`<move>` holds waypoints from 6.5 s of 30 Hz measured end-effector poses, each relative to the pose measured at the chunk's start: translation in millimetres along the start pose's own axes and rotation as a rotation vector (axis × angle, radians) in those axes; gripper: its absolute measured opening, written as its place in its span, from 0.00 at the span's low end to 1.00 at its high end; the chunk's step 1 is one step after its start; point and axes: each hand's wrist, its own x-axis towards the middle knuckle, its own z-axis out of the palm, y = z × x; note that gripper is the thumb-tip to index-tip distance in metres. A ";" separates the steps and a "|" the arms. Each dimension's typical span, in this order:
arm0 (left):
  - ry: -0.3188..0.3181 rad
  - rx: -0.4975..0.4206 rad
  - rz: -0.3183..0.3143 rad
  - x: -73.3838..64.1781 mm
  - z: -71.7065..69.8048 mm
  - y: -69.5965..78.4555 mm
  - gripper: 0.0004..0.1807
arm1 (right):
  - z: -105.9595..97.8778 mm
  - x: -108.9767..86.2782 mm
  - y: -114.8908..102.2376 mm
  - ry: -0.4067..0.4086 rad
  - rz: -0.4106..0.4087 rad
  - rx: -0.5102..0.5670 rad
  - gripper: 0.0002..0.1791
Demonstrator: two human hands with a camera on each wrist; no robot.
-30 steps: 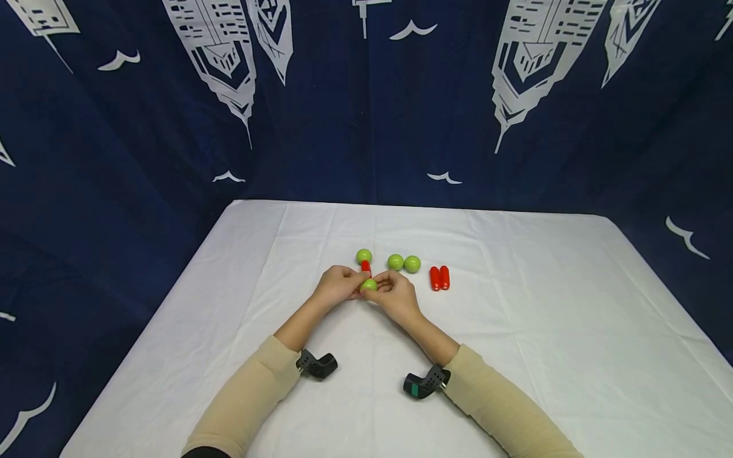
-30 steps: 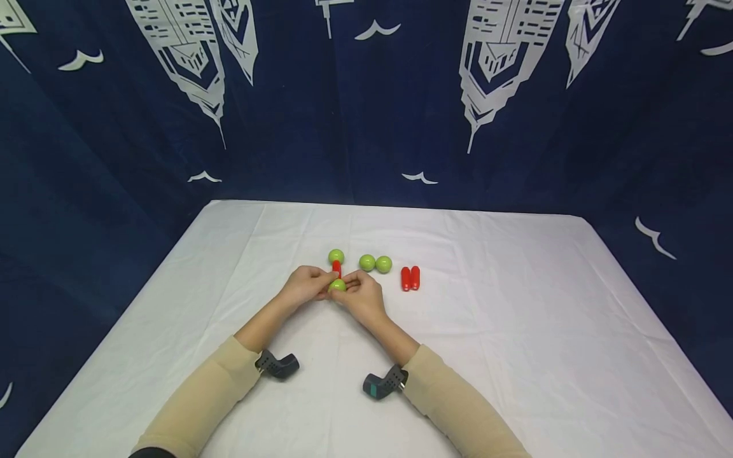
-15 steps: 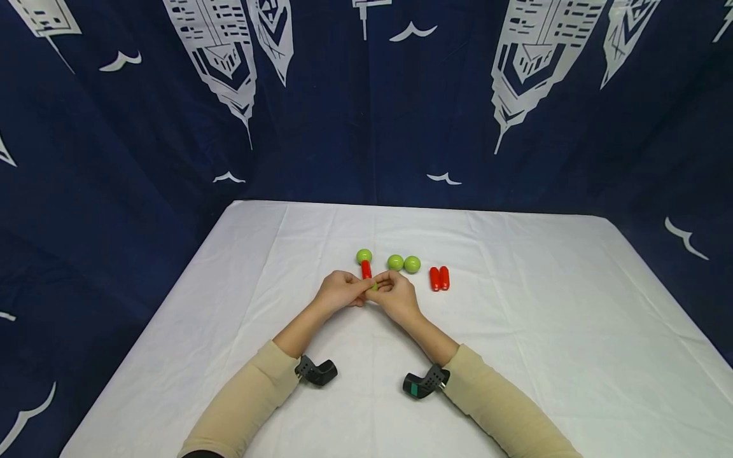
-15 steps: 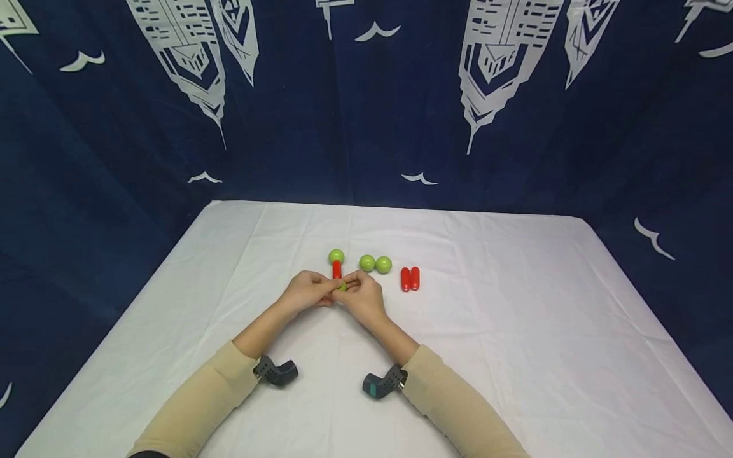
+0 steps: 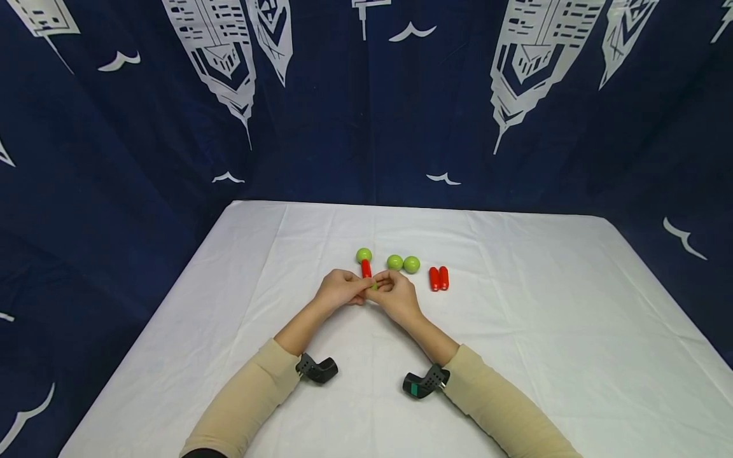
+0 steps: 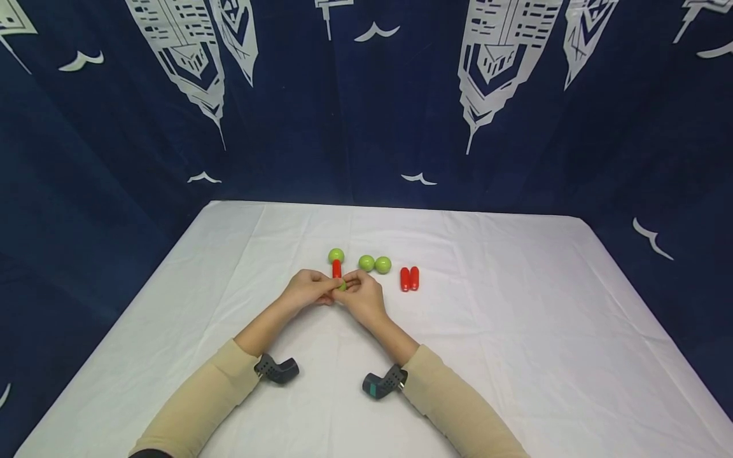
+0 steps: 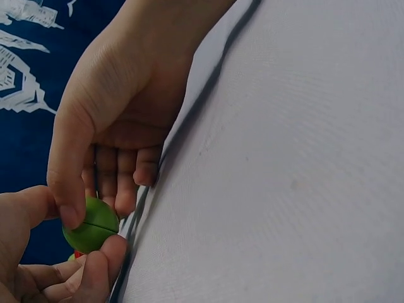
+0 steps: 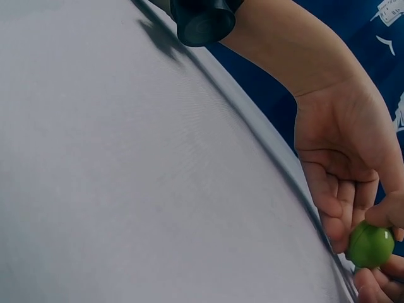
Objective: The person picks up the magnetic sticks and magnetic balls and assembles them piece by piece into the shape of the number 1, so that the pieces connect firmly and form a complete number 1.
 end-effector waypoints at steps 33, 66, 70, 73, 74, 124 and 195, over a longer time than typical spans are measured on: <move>-0.064 -0.186 -0.112 22.1 -7.0 -7.2 0.21 | -90.9 11.6 3.4 0.150 0.060 0.011 0.14; -0.062 -0.213 -0.043 23.6 -4.9 -15.9 0.23 | -113.5 19.8 47.5 0.200 0.127 -0.278 0.16; -0.061 -0.219 -0.030 23.5 -4.4 -17.0 0.21 | -113.0 19.7 48.2 0.199 0.113 -0.318 0.14; -0.051 -0.221 -0.023 23.8 -3.9 -18.3 0.20 | -112.2 19.4 48.4 0.205 0.096 -0.344 0.13; -0.047 -0.220 -0.025 23.9 -3.8 -18.3 0.20 | -111.8 19.1 48.3 0.207 0.090 -0.355 0.13; -0.061 -0.229 -0.035 22.7 -4.6 -17.4 0.20 | -108.2 11.9 3.7 0.143 0.178 -0.088 0.17; -0.059 -0.218 -0.029 23.3 -5.7 -18.8 0.22 | -28.7 -19.2 -6.8 -0.200 0.217 0.212 0.14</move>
